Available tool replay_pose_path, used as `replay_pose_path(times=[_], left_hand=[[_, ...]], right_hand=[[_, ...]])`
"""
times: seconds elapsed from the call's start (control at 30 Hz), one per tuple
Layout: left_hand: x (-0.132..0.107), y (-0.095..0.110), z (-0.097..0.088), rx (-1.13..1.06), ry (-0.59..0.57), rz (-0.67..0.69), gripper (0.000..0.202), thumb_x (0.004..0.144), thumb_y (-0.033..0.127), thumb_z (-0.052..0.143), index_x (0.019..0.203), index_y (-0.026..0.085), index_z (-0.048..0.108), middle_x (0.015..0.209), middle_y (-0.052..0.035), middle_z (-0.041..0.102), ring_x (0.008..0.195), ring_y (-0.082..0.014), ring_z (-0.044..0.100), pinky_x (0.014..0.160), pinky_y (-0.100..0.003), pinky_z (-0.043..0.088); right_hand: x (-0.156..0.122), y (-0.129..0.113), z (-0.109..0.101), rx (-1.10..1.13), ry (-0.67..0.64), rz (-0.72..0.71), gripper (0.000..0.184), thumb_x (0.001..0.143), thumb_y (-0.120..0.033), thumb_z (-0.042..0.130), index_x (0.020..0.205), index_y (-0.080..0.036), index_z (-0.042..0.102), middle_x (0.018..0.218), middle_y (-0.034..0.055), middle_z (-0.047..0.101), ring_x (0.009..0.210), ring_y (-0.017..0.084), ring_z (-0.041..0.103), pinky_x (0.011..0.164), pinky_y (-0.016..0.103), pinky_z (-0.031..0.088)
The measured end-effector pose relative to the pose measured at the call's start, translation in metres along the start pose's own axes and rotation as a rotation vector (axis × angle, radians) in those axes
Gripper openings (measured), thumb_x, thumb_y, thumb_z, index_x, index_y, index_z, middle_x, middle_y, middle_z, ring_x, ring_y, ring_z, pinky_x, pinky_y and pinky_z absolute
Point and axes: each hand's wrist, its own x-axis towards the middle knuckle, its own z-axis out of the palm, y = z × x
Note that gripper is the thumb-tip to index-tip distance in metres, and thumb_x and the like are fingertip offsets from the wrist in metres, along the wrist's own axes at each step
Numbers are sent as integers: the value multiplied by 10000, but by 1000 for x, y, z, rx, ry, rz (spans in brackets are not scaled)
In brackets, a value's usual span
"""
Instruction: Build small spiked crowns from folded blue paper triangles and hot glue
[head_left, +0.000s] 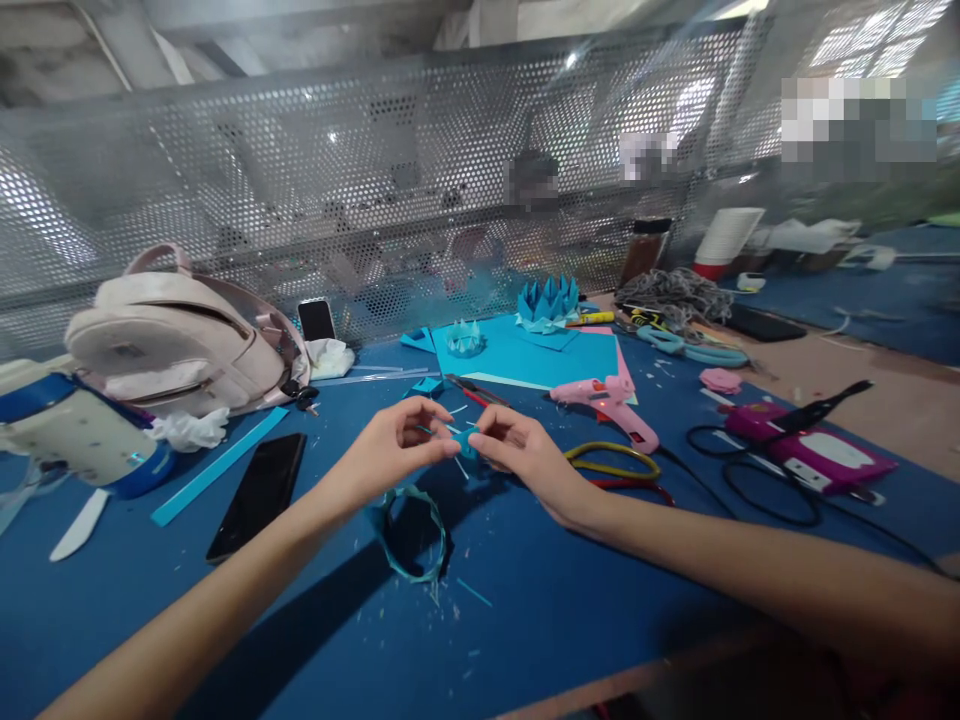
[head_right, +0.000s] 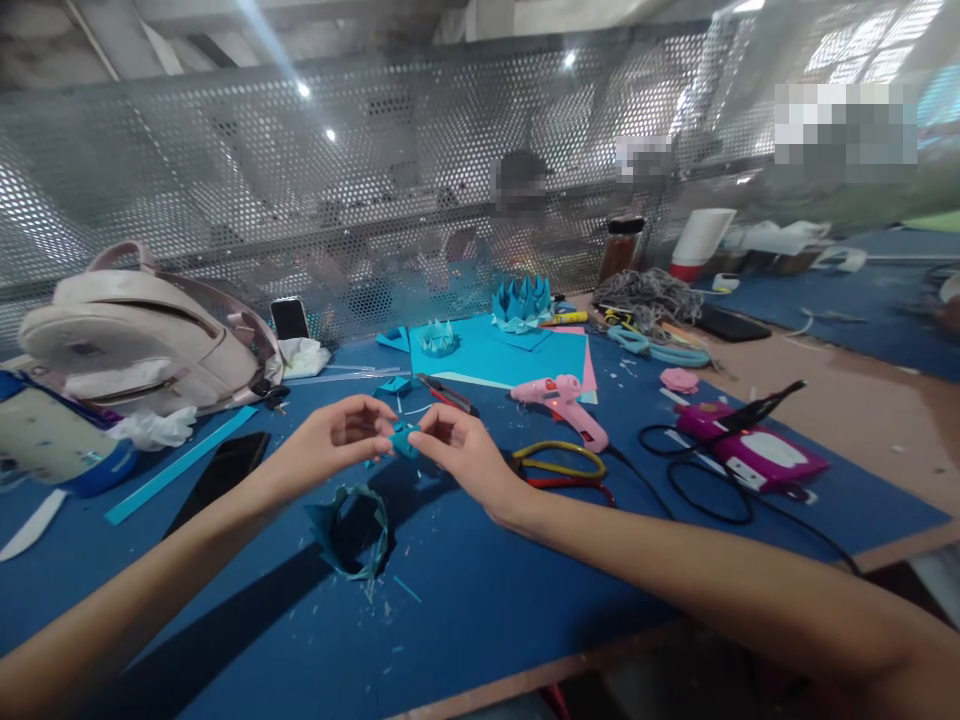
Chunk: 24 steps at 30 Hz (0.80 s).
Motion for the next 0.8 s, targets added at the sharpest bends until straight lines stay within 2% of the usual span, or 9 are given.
replay_pose_path(times=[0.07, 0.17, 0.3, 0.4, 0.5, 0.57, 0.63, 0.7, 0.8], left_hand=[[-8, 2, 9, -83, 11, -29, 338, 685, 288, 780, 934, 161, 591, 876, -16, 647, 767, -138, 630, 717, -269, 484], [-18, 4, 20, -166, 44, -53, 225, 723, 299, 749, 768, 153, 585, 725, 9, 627, 686, -120, 606, 686, -256, 480], [-27, 5, 23, -298, 100, -134, 297, 707, 354, 774, 692, 159, 551, 639, 10, 644, 634, -141, 646, 643, -259, 498], [-35, 5, 18, -289, 104, -109, 297, 687, 345, 800, 666, 155, 573, 552, 16, 636, 541, -110, 590, 569, -216, 446], [-45, 5, 9, -234, 136, -79, 238, 710, 321, 784, 672, 148, 625, 490, 28, 603, 483, -83, 506, 541, -202, 398], [-51, 4, 2, -187, 139, -75, 233, 756, 343, 741, 673, 140, 661, 507, 19, 597, 482, -80, 480, 541, -209, 390], [-56, 2, -4, -128, 116, -70, 286, 805, 381, 691, 661, 134, 673, 535, 11, 586, 479, -75, 450, 523, -211, 365], [-59, -2, -8, -86, 99, -68, 344, 840, 417, 650, 640, 137, 639, 550, 16, 556, 472, -71, 422, 494, -209, 321], [-59, -9, -10, -65, 83, -70, 413, 856, 458, 622, 593, 156, 523, 534, 42, 467, 465, -64, 364, 466, -206, 259]], right_hand=[[-5, -6, 5, 72, 1, 27, 333, 797, -448, 719, 755, -197, 505, 648, -53, 504, 579, 95, 429, 561, 235, 344], [-11, -14, 13, 97, -38, 23, 342, 797, -444, 726, 750, -195, 497, 669, -31, 564, 619, 106, 508, 579, 232, 384], [-16, -21, 14, 46, -98, 17, 328, 800, -448, 724, 786, -194, 518, 689, -38, 545, 622, 102, 519, 581, 225, 408], [-24, -27, 2, -112, -226, 66, 281, 864, -465, 647, 918, -197, 583, 786, -15, 591, 650, 106, 536, 600, 230, 430], [-40, -34, -23, -470, -329, 71, 259, 925, -460, 553, 1010, -233, 643, 892, 19, 674, 740, 148, 602, 665, 266, 460], [-54, -37, -48, -854, -177, -2, 259, 931, -454, 517, 946, -253, 680, 898, 29, 695, 766, 184, 621, 677, 297, 451], [-67, -37, -77, -1191, 94, -80, 318, 918, -485, 471, 873, -247, 677, 951, 61, 698, 846, 251, 633, 683, 339, 446], [-77, -35, -108, -1397, 355, -42, 396, 910, -550, 405, 835, -243, 644, 938, 92, 684, 839, 299, 630, 626, 366, 430], [-77, -28, -151, -1398, 397, -10, 400, 876, -601, 439, 918, -241, 608, 1030, 127, 682, 977, 363, 613, 722, 433, 466]])
